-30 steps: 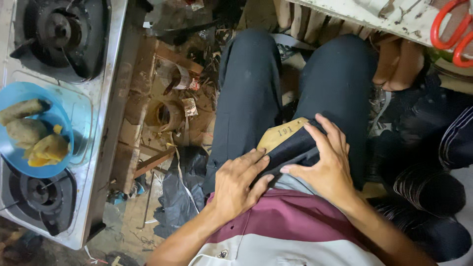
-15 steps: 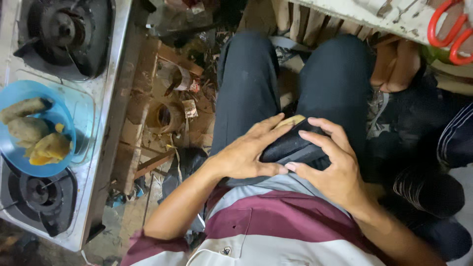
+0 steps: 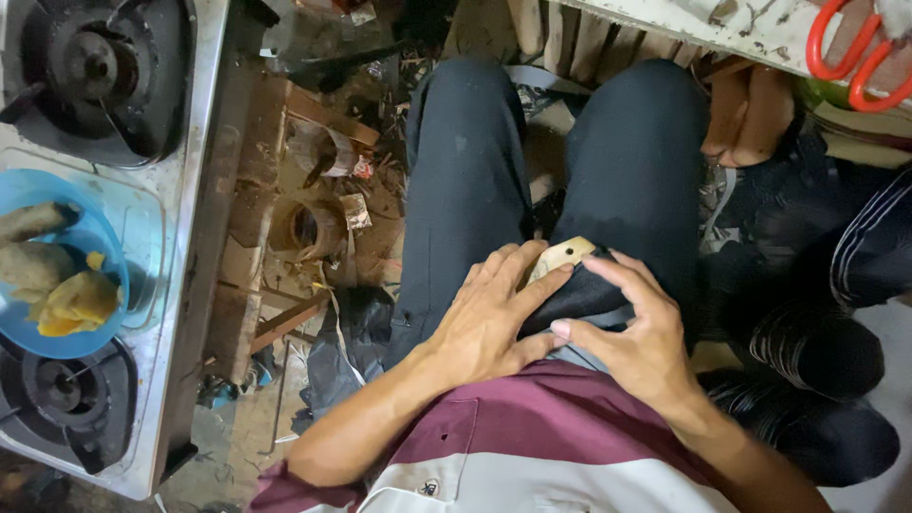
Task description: The person sits on the floor shaping a black fabric shoe upper over a wooden shoe last, pressing and smoothing the material with their hands and hammering it with a hammer. They trim the edge with a blade, place the finished shoe on a shelf, then pick up another shoe and continue pressing and hammering it on the last.
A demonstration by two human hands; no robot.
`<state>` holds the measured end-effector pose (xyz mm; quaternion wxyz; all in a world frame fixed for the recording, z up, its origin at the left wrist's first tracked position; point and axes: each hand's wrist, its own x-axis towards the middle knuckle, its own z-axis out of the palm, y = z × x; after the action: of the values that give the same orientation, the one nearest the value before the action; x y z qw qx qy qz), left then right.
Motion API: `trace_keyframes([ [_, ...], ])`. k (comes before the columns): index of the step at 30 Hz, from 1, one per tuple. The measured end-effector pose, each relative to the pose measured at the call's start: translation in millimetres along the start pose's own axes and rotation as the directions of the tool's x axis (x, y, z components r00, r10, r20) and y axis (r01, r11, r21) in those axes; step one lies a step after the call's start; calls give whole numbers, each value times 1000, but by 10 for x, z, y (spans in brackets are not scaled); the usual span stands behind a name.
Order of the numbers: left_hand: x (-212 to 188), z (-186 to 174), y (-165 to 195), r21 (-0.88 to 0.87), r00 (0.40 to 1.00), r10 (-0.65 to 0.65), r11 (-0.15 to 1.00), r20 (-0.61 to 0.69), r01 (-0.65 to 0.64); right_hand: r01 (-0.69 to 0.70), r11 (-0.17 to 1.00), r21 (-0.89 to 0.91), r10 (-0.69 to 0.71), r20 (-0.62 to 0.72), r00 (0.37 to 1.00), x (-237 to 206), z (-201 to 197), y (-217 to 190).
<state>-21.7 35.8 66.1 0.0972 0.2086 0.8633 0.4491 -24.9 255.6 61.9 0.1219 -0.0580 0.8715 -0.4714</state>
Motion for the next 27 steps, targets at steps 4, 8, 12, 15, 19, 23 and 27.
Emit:
trace_keyframes([
  [4,-52,-59,-43,-65,1000,4,998,-19,-6,62,998,16,-63,70,996,52,-88,-7],
  [8,-80,-38,-37,-61,998,51,997,-23,-53,-353,751,558,117,414,903,39,-209,54],
  [12,-123,-8,19,-2,995,85,996,-58,-86,-198,854,482,44,311,949,-10,-235,147],
  [15,-159,-43,9,-12,993,99,995,-67,-100,-208,810,549,-10,368,930,-16,-278,216],
  [19,-127,-41,57,14,991,119,993,-62,-118,-276,732,623,12,393,919,-25,-319,284],
  [23,-58,-216,82,74,990,144,987,15,-144,-208,695,688,16,275,961,5,-325,318],
  [27,-192,-692,-141,-137,999,26,990,-36,-31,-229,412,882,189,163,968,45,-404,303],
])
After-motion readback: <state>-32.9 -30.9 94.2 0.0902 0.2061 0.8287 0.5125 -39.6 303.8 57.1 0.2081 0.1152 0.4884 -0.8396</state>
